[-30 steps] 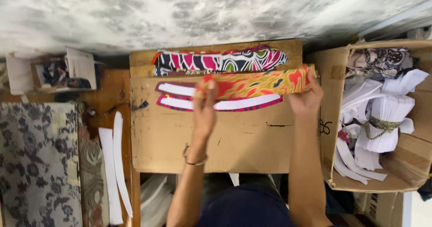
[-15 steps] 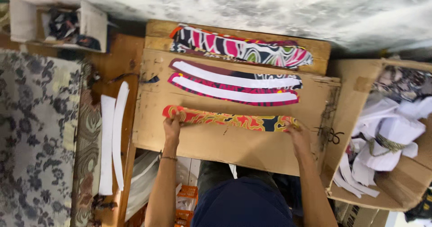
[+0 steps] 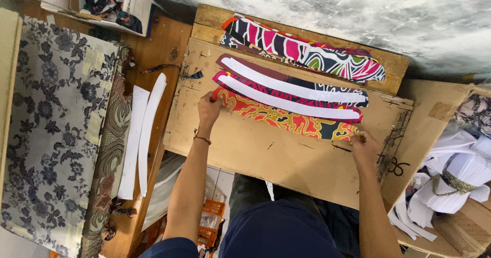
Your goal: The person repeatedly picks up white curved fabric pieces and places them on top of colorful patterned fabric strips on a wooden table. The person aligns and stacks the pieces one by one, building a layered pile.
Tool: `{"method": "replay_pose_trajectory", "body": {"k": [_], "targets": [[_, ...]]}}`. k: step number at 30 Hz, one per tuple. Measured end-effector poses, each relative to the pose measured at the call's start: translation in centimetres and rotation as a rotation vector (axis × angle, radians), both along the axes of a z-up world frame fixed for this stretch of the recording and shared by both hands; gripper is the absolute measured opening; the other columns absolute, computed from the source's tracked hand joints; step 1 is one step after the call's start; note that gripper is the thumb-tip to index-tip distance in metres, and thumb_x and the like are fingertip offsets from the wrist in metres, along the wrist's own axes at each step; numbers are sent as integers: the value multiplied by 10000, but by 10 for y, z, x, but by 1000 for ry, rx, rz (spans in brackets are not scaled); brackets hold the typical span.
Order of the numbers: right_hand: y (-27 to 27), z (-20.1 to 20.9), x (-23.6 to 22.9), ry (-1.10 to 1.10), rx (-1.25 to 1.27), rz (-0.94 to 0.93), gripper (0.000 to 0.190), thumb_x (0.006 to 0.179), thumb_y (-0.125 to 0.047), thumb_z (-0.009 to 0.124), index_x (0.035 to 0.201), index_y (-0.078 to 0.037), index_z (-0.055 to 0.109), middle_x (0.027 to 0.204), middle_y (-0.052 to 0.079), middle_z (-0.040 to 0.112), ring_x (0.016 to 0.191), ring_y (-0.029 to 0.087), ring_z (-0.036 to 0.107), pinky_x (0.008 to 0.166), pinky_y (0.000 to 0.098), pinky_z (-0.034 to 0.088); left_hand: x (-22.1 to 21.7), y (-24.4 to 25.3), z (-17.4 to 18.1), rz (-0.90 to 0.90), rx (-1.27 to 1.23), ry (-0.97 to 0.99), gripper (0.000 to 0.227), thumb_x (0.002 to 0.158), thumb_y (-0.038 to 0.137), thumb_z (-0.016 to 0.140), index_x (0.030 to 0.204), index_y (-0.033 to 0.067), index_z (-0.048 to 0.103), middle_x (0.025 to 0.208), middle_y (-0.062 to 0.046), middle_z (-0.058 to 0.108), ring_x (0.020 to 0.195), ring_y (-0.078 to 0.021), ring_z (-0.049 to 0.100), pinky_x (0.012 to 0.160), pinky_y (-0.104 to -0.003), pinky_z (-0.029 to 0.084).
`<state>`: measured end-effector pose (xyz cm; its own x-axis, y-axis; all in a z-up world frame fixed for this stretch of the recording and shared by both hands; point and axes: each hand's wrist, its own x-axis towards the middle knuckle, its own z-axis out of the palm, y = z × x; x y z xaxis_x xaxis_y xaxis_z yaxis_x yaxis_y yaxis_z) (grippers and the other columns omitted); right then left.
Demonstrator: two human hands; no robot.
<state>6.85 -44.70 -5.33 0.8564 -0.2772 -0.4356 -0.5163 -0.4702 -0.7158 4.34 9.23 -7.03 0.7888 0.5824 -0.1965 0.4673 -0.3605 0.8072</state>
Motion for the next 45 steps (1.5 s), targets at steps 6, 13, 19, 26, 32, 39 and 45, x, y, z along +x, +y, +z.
{"method": "replay_pose_trajectory", "body": {"k": [6, 13, 19, 26, 32, 39, 45], "targets": [[-10, -22, 1, -191, -116, 104, 162, 985, -138, 708, 956, 20, 683, 792, 35, 612, 717, 120, 537, 653, 307, 443, 5, 5, -2, -22, 95, 70, 191, 846, 208, 787, 884, 38, 710, 706, -109, 695, 623, -265, 665, 618, -384, 523], [-1, -20, -6, -267, -283, 103, 121, 958, -60, 681, 1042, 25, 664, 899, 64, 600, 810, 158, 542, 704, 336, 446, -3, 6, -7, 58, 144, -28, 205, 823, 209, 777, 910, 60, 666, 708, -90, 688, 654, -279, 692, 641, -394, 552], [55, -4, -44, -450, -296, 49, 133, 1043, 19, 634, 994, 87, 530, 935, 143, 525, 886, 239, 510, 803, 386, 443, -67, 78, 19, 164, 391, 23, 268, 891, 222, 762, 1075, 67, 645, 1019, -177, 676, 948, -387, 652, 805, -489, 526], [145, 25, -110, -578, -543, 125, 239, 1011, -9, 624, 1225, 52, 536, 1028, 182, 598, 915, 277, 570, 818, 377, 468, -125, 188, 24, 124, 516, 134, 418, 883, 247, 750, 1217, 36, 612, 1227, -178, 588, 1189, -391, 527, 976, -530, 434], [202, 40, -143, -319, -406, 6, 387, 992, -104, 674, 1325, 23, 524, 924, 137, 637, 822, 237, 613, 746, 376, 493, -147, 217, 8, 44, 538, 164, 363, 905, 214, 745, 1184, 16, 623, 1189, -184, 571, 1140, -387, 534, 945, -524, 435], [237, 45, -147, -263, -380, -8, 377, 965, -99, 686, 1301, 3, 548, 892, 131, 618, 777, 224, 591, 693, 369, 480, -153, 232, 21, 41, 431, 109, 353, 852, 163, 772, 1125, 22, 599, 1137, -168, 569, 1112, -377, 558, 944, -501, 452], [260, 45, -141, -291, -374, 35, 334, 956, -85, 681, 1259, 2, 572, 861, 128, 619, 751, 215, 581, 680, 365, 474, -159, 236, 30, -17, 439, 62, 315, 901, 128, 737, 1137, 17, 561, 1131, -175, 565, 1077, -377, 566, 904, -492, 489]]}}
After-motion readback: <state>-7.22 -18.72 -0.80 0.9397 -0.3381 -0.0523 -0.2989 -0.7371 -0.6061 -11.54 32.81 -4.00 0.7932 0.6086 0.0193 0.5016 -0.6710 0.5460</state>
